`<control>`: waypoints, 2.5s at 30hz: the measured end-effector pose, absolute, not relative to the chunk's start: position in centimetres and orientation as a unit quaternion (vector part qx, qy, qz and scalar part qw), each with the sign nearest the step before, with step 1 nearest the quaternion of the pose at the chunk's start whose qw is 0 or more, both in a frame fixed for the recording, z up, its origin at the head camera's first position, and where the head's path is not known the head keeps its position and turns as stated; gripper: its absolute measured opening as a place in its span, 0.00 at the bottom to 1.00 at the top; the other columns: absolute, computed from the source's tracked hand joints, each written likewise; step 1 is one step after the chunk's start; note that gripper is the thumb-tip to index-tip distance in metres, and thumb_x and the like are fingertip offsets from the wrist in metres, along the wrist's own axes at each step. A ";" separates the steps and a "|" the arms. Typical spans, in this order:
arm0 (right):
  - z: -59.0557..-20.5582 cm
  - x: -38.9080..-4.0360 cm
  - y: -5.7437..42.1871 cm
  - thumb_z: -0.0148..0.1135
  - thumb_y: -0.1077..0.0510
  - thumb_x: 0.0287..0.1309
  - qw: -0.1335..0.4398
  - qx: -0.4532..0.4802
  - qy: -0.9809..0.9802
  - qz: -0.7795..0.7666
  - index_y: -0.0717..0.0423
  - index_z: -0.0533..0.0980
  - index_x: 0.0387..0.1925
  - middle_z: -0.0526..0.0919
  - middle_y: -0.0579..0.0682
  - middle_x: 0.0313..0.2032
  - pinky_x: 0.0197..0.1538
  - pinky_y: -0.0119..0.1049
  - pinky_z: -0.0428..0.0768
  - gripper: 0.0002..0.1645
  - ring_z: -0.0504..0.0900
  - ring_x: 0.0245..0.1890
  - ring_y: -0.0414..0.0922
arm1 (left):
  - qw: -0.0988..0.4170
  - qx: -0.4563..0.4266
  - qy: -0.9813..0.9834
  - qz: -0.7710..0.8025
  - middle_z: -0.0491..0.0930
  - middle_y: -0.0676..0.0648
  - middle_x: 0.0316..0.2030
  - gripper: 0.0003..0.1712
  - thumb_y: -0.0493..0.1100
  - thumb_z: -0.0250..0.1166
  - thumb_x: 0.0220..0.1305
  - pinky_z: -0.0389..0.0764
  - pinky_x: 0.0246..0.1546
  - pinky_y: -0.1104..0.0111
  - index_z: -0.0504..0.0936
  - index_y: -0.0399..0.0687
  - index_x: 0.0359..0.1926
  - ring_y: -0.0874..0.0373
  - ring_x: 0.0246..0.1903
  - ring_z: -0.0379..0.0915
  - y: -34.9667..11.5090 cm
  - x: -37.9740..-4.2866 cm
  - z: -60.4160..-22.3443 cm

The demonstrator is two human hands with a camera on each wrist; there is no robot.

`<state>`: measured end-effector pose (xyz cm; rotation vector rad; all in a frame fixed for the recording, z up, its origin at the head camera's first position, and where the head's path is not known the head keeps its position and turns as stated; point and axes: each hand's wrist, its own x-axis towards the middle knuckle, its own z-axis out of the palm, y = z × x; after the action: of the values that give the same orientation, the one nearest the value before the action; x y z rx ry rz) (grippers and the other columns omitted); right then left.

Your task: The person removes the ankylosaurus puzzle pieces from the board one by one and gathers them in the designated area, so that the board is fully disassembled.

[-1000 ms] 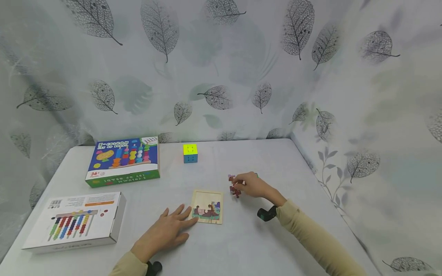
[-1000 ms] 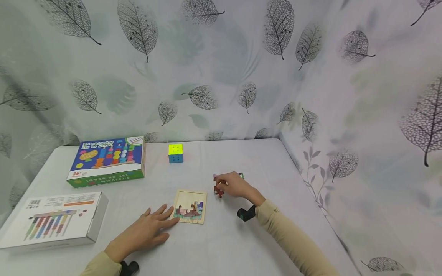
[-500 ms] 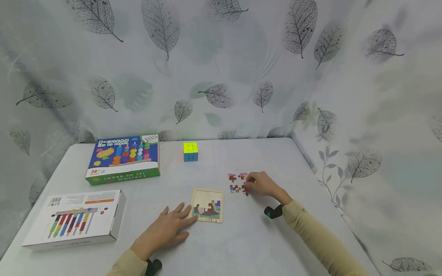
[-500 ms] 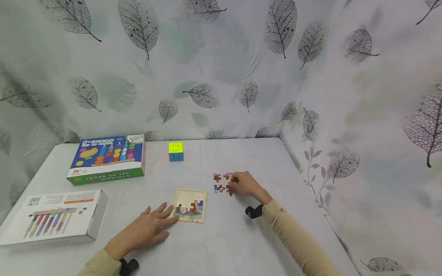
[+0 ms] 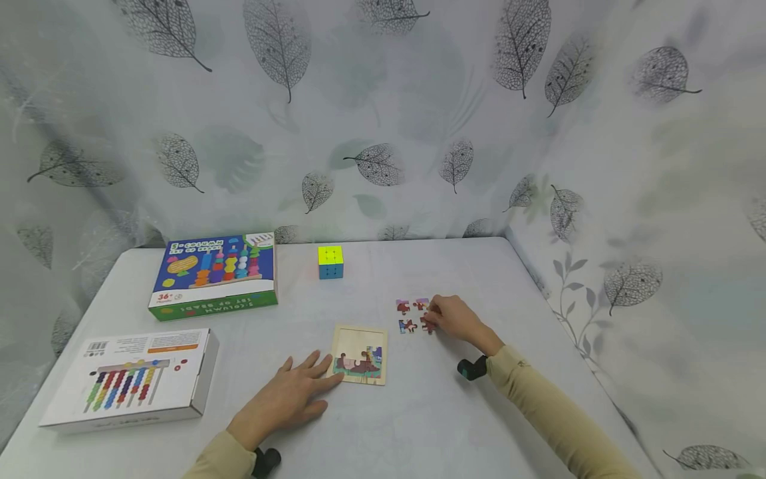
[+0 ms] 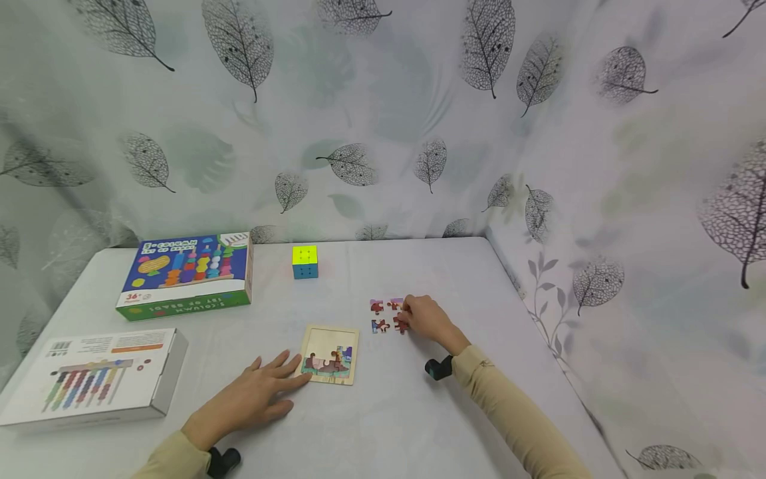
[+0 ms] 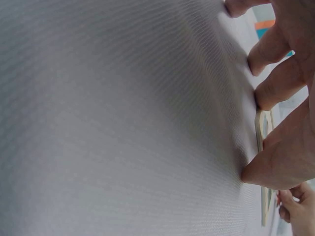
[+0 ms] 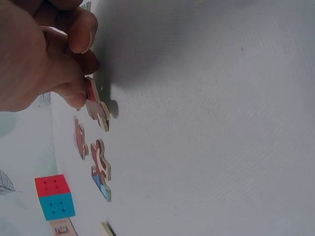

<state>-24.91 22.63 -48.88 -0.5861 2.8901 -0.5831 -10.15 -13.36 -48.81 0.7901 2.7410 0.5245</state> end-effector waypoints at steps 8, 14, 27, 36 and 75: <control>-48.6 -25.0 22.3 0.65 0.55 0.66 0.072 -0.179 0.966 -0.170 0.63 0.78 0.44 0.88 0.57 0.38 0.35 0.34 0.79 0.14 0.78 0.29 0.40 | 0.116 0.272 0.939 0.177 0.70 0.42 0.72 0.29 0.49 0.69 0.64 0.63 0.65 0.29 0.78 0.62 0.66 0.37 0.73 0.62 -13.3 -10.2 -48.9; -48.6 -25.0 22.1 0.66 0.54 0.65 0.075 -0.168 0.970 -0.158 0.63 0.77 0.46 0.88 0.58 0.39 0.36 0.36 0.81 0.17 0.79 0.29 0.41 | 0.119 0.269 0.940 0.175 0.69 0.42 0.72 0.29 0.49 0.69 0.64 0.63 0.65 0.29 0.78 0.62 0.66 0.37 0.73 0.61 -13.3 -10.2 -49.0; -48.3 -24.8 22.1 0.68 0.53 0.63 0.069 -0.162 0.974 -0.138 0.63 0.79 0.44 0.86 0.56 0.36 0.34 0.36 0.80 0.17 0.75 0.28 0.42 | 0.116 0.267 0.942 0.169 0.69 0.43 0.72 0.28 0.51 0.69 0.64 0.63 0.65 0.29 0.78 0.63 0.66 0.37 0.74 0.61 -13.2 -10.2 -49.0; -48.2 -23.9 20.8 0.66 0.52 0.64 0.039 -0.192 0.976 -0.098 0.59 0.78 0.36 0.81 0.49 0.27 0.27 0.31 0.69 0.12 0.71 0.24 0.40 | 0.112 0.273 0.940 0.172 0.70 0.42 0.72 0.28 0.50 0.68 0.64 0.64 0.64 0.29 0.78 0.62 0.66 0.37 0.73 0.62 -13.4 -10.2 -49.0; -47.8 -20.1 13.0 0.73 0.36 0.53 0.128 -0.339 0.929 -0.075 0.57 0.78 0.46 0.73 0.43 0.33 0.31 0.26 0.68 0.32 0.68 0.29 0.36 | 0.125 0.252 0.943 0.177 0.69 0.45 0.72 0.28 0.51 0.67 0.65 0.61 0.67 0.30 0.77 0.63 0.66 0.39 0.75 0.60 -13.2 -10.1 -49.3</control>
<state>-20.08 12.96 -47.82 -0.9865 2.7030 -0.2187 -10.11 -13.19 -49.34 0.7341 2.7487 0.5149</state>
